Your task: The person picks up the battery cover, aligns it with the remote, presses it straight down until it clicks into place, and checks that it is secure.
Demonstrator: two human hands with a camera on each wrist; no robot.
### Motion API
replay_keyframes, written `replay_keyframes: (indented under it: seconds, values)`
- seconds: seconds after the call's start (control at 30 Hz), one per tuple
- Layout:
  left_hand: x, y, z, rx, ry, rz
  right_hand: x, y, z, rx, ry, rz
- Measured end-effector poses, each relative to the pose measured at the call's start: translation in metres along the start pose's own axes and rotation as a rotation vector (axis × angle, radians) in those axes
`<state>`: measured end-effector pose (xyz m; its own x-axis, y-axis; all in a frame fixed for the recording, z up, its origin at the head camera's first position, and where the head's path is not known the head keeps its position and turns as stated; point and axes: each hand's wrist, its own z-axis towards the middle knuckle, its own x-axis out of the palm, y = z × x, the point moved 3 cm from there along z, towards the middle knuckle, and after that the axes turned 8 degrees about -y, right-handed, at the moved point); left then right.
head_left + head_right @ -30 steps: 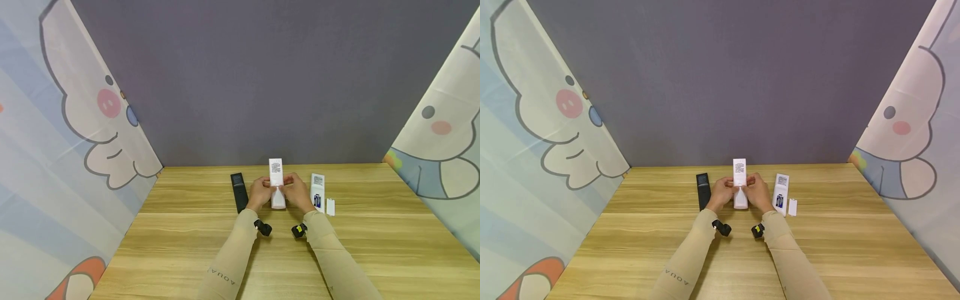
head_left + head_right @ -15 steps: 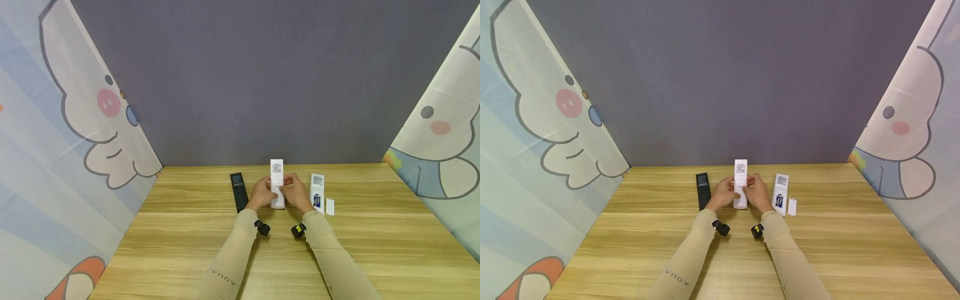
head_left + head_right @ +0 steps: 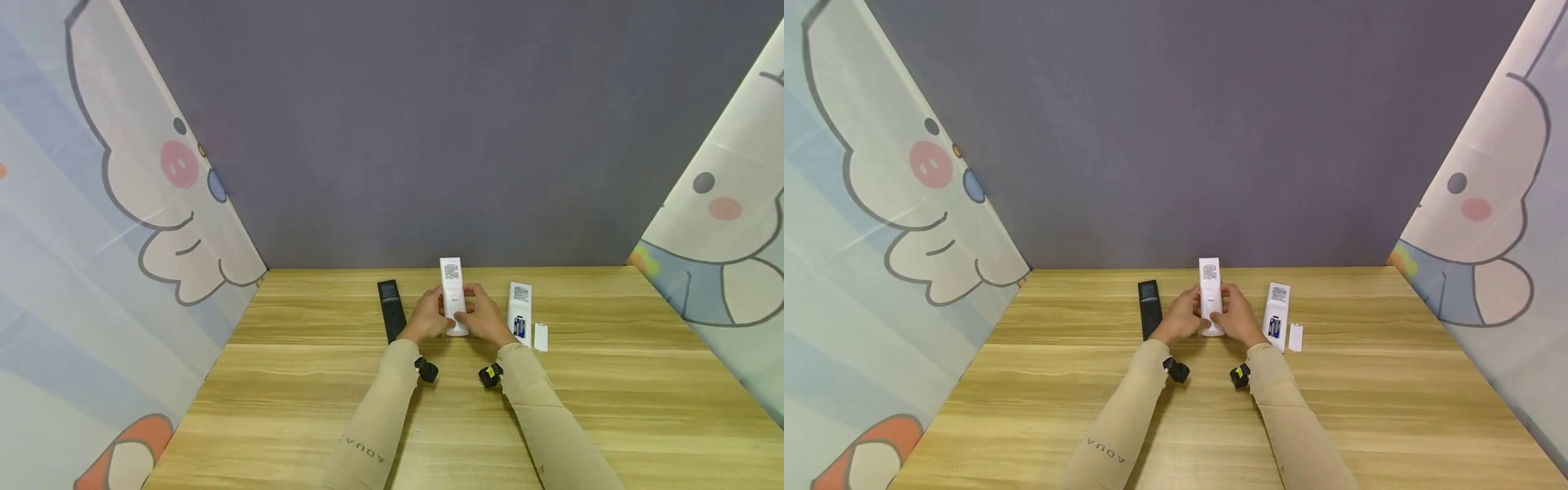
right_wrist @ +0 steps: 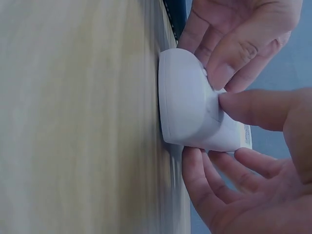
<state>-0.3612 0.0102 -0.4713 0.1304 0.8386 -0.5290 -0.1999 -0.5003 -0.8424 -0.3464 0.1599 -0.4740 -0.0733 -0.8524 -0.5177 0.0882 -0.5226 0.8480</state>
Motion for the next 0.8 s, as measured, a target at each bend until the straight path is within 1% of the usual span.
replay_keyframes:
  seconds: [0.13, 0.3, 0.4, 0.6, 0.8]
  values:
    - [0.0006, 0.0010, 0.0019, 0.001, -0.034, 0.001, 0.0006, 0.0005, 0.0007, -0.025, 0.021, 0.011]
    - [0.0022, 0.0005, 0.0010, -0.010, -0.059, 0.010, 0.0021, -0.0001, 0.0017, -0.029, 0.020, -0.029]
    - [0.0036, -0.0002, -0.0001, -0.017, -0.075, 0.028, 0.0030, -0.0012, 0.0019, -0.006, 0.015, -0.055]
    - [0.0050, -0.0002, -0.0019, -0.061, -0.091, 0.057, 0.0041, -0.0029, 0.0014, 0.017, 0.006, -0.080]
    - [0.0066, 0.0004, -0.0020, -0.068, -0.090, 0.065, 0.0037, -0.0036, 0.0009, 0.034, -0.005, -0.119]
